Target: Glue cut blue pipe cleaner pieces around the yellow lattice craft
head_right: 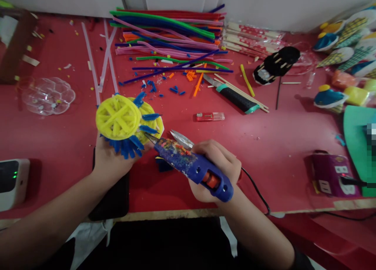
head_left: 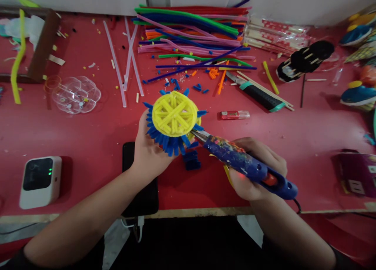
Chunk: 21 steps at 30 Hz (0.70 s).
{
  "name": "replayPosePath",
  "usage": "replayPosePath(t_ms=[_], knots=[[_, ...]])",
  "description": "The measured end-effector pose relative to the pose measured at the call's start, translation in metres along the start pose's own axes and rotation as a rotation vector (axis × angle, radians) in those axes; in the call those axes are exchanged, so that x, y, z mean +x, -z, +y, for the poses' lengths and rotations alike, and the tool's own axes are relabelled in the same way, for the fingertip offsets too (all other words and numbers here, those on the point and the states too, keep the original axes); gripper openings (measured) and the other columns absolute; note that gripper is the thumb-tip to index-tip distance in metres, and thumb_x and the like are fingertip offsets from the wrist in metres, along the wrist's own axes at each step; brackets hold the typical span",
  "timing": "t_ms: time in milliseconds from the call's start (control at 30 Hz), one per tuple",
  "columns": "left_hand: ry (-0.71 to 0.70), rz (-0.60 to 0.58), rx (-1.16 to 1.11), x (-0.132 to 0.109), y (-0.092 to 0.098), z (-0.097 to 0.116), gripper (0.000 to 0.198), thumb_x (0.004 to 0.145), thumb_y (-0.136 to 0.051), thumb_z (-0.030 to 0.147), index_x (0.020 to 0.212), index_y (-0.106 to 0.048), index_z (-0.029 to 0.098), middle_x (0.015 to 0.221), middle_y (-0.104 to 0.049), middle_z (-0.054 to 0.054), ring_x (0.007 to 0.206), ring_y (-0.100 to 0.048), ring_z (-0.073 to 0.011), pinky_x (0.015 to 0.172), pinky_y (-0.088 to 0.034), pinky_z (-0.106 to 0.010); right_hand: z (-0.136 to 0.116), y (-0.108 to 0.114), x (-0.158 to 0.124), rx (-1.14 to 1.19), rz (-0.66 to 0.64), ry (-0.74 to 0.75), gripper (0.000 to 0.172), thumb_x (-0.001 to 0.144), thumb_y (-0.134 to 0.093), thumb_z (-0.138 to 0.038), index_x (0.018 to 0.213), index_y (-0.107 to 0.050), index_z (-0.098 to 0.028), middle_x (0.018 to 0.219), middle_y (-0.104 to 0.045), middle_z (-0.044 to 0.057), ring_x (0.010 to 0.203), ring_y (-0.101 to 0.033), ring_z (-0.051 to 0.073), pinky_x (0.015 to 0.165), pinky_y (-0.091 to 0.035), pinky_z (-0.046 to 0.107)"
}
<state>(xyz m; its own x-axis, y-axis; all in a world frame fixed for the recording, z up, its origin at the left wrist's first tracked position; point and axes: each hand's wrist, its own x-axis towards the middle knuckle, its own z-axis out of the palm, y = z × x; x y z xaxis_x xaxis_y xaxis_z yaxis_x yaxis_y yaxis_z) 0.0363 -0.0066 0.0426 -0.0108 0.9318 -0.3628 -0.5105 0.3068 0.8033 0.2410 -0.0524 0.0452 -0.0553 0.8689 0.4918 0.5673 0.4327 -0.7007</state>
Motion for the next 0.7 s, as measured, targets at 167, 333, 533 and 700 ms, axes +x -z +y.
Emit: replayPosePath(t_ms=[167,333,533,700], knots=[[-0.076,0.024,0.13,-0.0023,-0.0016,-0.0012,0.061,0.075,-0.074,0.003,0.125,-0.048,0.026,0.15,-0.055,-0.008,0.128,-0.062,-0.0272,0.12,-0.039,-0.052,-0.0026,0.0008,0.0013,-0.018,0.01,-0.008,0.013,0.075,-0.058,-0.023,0.087,-0.062,-0.025,0.073,-0.067,0.001,0.058,-0.063,0.018,0.051,-0.054,0.031],[-0.208,0.002,0.212,-0.0019,-0.0021,-0.0018,0.082,0.05,-0.089,-0.003,0.116,-0.05,0.025,0.144,-0.059,-0.009,0.135,-0.055,-0.0296,0.121,-0.04,-0.044,-0.0031,-0.0001,0.0006,0.019,0.001,-0.045,0.005,0.075,-0.059,-0.024,0.08,-0.057,-0.025,0.066,-0.061,-0.002,0.054,-0.059,0.016,0.047,-0.051,0.029],[-0.161,0.01,0.184,-0.0048,-0.0035,-0.0016,0.082,0.052,-0.09,0.0,0.12,-0.05,0.023,0.143,-0.06,-0.011,0.129,-0.061,-0.0315,0.119,-0.04,-0.051,-0.0039,0.0004,-0.0008,0.026,-0.013,-0.067,0.003,0.076,-0.057,-0.024,0.077,-0.054,-0.024,0.065,-0.059,-0.001,0.053,-0.058,0.015,0.047,-0.048,0.029],[-0.2,0.007,0.183,-0.0068,-0.0031,-0.0014,0.082,0.051,-0.09,-0.001,0.121,-0.054,0.022,0.139,-0.063,-0.011,0.128,-0.061,-0.0325,0.12,-0.039,-0.053,-0.0024,-0.0001,-0.0027,0.041,-0.008,-0.072,0.004,0.077,-0.057,-0.027,0.077,-0.056,-0.024,0.066,-0.059,-0.001,0.055,-0.059,0.016,0.048,-0.048,0.03]])
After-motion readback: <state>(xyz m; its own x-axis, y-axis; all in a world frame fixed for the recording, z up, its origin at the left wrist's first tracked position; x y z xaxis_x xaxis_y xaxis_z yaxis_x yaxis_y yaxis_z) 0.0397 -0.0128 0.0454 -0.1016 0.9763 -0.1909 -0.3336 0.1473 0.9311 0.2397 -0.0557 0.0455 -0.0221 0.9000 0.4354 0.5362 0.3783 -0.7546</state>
